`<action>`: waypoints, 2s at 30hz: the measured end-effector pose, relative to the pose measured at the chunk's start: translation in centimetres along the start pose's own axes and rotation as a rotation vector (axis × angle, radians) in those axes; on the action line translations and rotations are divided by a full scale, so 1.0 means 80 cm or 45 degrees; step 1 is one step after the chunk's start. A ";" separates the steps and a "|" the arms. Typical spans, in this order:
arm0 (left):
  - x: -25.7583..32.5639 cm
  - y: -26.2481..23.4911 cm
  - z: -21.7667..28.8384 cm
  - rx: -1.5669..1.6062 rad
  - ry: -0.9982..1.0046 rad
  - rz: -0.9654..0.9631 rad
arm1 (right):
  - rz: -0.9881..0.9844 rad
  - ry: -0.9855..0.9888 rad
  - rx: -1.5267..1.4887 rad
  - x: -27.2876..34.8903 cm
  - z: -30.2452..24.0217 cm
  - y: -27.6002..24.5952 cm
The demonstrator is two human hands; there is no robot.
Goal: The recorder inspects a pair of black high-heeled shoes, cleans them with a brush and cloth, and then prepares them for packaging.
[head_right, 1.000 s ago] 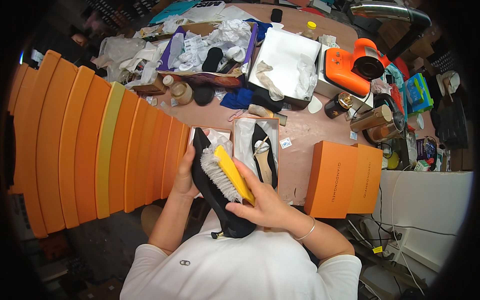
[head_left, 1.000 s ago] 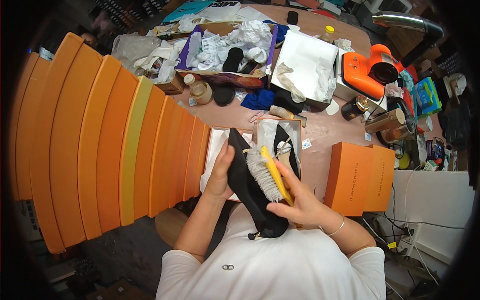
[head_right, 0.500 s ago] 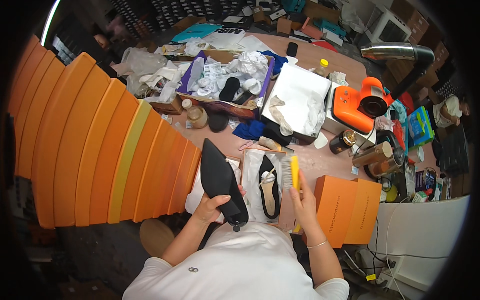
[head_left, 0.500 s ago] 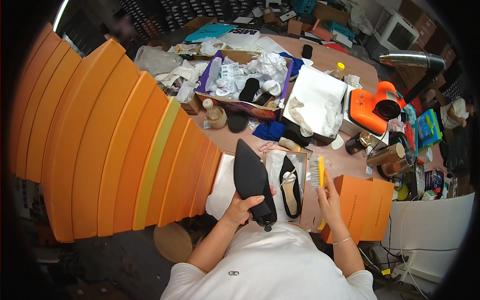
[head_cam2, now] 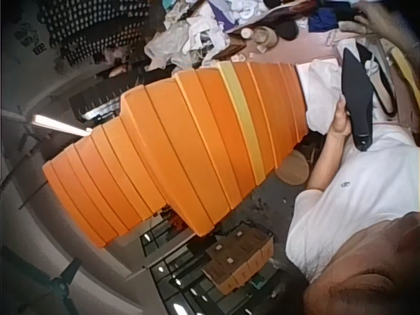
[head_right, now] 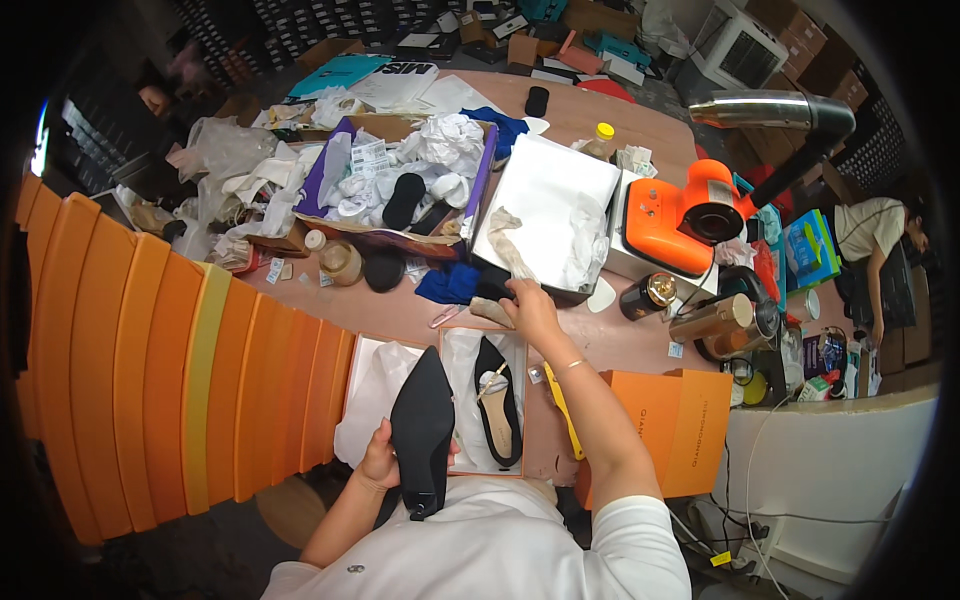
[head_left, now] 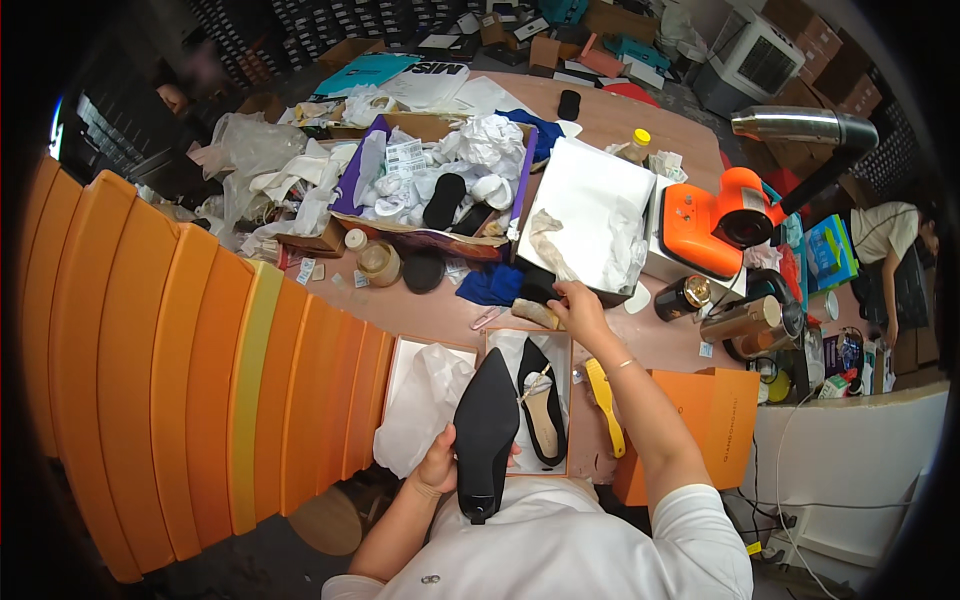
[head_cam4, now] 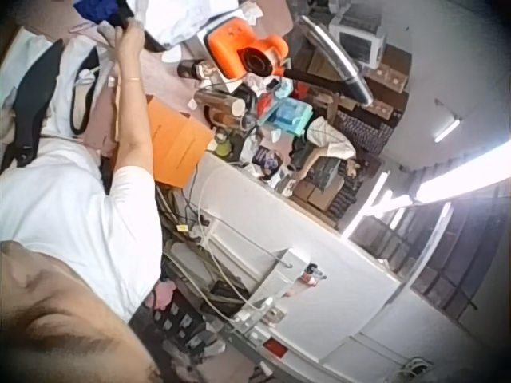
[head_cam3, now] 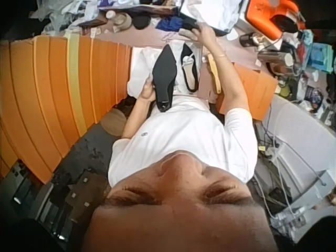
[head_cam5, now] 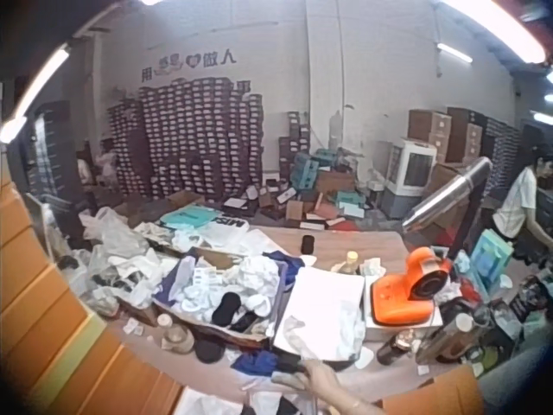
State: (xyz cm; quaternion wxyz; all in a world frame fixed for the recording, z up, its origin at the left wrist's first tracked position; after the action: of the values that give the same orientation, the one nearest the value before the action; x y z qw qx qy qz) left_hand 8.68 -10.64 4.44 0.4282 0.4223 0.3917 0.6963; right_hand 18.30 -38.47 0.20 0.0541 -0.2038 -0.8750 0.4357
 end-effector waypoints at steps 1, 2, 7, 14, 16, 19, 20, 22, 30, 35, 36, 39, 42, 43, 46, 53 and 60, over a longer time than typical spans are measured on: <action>-0.003 -0.001 0.000 -0.017 -0.008 0.026 | 0.020 -0.053 0.197 -0.015 -0.003 0.010; 0.000 -0.005 0.002 -0.028 -0.001 0.065 | 0.030 -0.122 0.388 -0.029 -0.015 0.024; -0.007 -0.038 0.022 -0.020 0.009 0.128 | 0.031 -0.432 0.501 -0.017 -0.066 0.041; -0.043 -0.101 0.042 0.072 0.095 0.472 | -0.365 -0.575 -0.371 0.062 -0.202 0.033; -0.045 -0.107 0.047 0.174 0.151 0.389 | -0.486 -0.504 -0.437 0.052 -0.189 0.048; -0.038 -0.108 0.056 0.209 0.167 0.304 | -0.667 -0.291 -0.690 0.031 -0.153 0.084; -0.035 -0.110 0.061 0.205 0.194 0.303 | -0.780 -0.205 -0.866 0.031 -0.153 0.100; -0.030 -0.114 0.070 0.200 0.251 0.302 | -1.003 -0.029 -1.217 0.033 -0.165 0.129; -0.002 -0.159 0.102 0.304 0.418 0.623 | -0.314 -0.512 -0.273 -0.064 -0.223 0.155; 0.006 -0.143 0.112 0.101 0.417 0.617 | -0.146 -0.810 0.502 -0.122 -0.216 0.244; 0.011 -0.140 0.112 0.056 0.417 0.632 | -0.186 -0.854 0.667 -0.120 -0.218 0.255; 0.026 -0.143 0.110 0.073 0.445 0.611 | -0.190 -0.608 -0.008 -0.104 -0.237 0.193; 0.037 -0.144 0.099 0.035 0.404 0.681 | -0.276 -0.912 -0.484 0.017 -0.314 0.077; 0.041 -0.134 0.089 0.015 0.335 0.766 | -0.391 -1.168 -0.378 0.080 -0.334 0.058; 0.027 -0.113 0.031 0.030 0.134 0.356 | -0.329 -1.203 -0.246 0.122 -0.306 0.042; 0.022 -0.088 -0.010 -0.119 0.164 0.559 | -0.047 -0.761 -0.208 0.161 -0.268 -0.015; 0.020 -0.014 0.003 -0.141 0.199 0.132 | 0.274 -0.501 -0.141 0.184 -0.237 -0.103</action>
State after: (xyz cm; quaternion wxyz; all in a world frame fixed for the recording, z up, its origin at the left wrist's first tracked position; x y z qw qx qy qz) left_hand 8.73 -8.72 3.88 0.3825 0.3622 0.3625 0.7688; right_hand 7.49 -22.89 17.11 -0.1755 -0.2096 -0.8645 0.4218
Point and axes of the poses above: each hand's wrist, its own x-axis away from the middle knuckle, its own y-axis out of the palm, z = x × y, the point moved 10 cm from there along -x, towards the middle knuckle, and after that the axes turned 6 degrees about x, right-handed, at the moved point
